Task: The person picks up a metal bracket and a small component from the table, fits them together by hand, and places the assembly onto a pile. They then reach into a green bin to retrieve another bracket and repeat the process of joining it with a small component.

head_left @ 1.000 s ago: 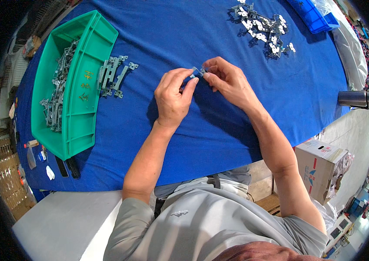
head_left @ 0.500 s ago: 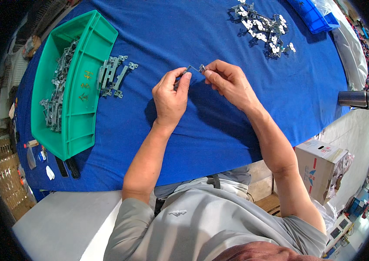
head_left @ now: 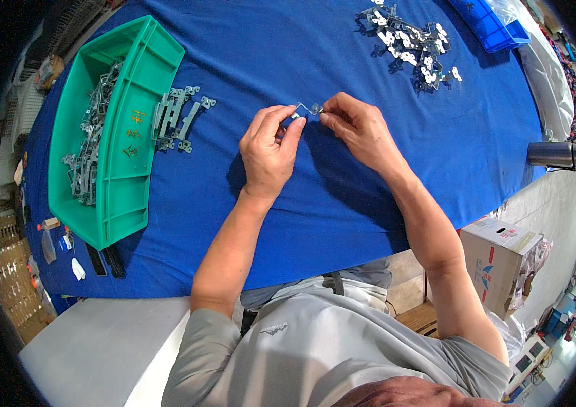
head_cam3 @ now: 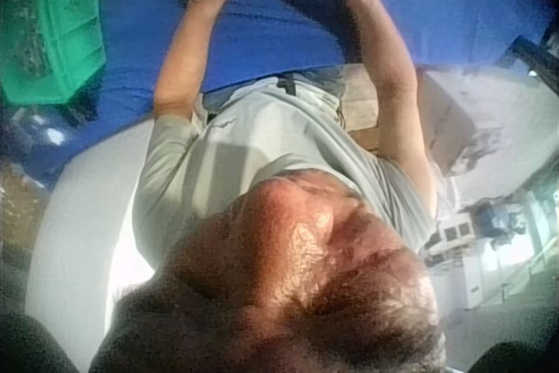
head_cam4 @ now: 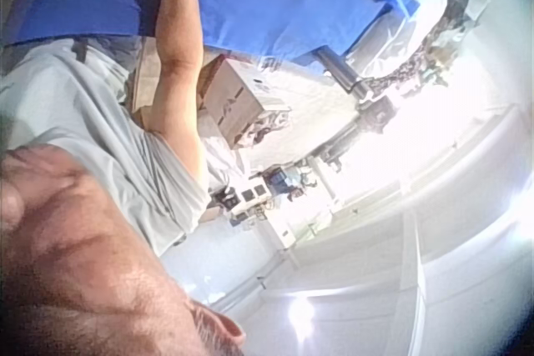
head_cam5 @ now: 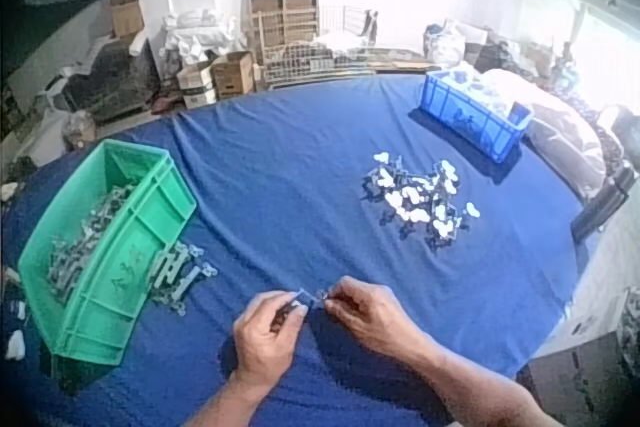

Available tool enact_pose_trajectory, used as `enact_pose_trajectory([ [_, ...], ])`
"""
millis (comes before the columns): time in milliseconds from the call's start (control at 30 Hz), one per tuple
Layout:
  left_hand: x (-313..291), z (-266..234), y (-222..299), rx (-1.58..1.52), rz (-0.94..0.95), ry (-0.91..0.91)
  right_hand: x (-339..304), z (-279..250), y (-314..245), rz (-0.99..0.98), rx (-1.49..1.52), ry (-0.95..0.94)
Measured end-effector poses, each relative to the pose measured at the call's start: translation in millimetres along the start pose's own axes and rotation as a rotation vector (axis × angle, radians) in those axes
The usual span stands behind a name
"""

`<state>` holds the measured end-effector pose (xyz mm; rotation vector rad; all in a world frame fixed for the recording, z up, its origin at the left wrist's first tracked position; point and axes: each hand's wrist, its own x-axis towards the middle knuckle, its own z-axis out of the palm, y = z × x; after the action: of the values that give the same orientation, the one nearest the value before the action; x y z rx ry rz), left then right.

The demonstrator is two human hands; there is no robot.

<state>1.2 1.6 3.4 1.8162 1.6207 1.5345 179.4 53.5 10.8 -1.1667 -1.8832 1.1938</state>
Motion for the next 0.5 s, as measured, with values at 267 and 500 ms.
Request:
enact_pose_trajectory([
  [267, -1, -1, -3, 0.04, 0.057, -0.041, 0, 0, -9, 0.072, 0.121, -0.016],
  [500, -1, 0, 0, 0.044, 0.042, -0.056, 6, 0, 2, -0.072, 0.188, 0.222],
])
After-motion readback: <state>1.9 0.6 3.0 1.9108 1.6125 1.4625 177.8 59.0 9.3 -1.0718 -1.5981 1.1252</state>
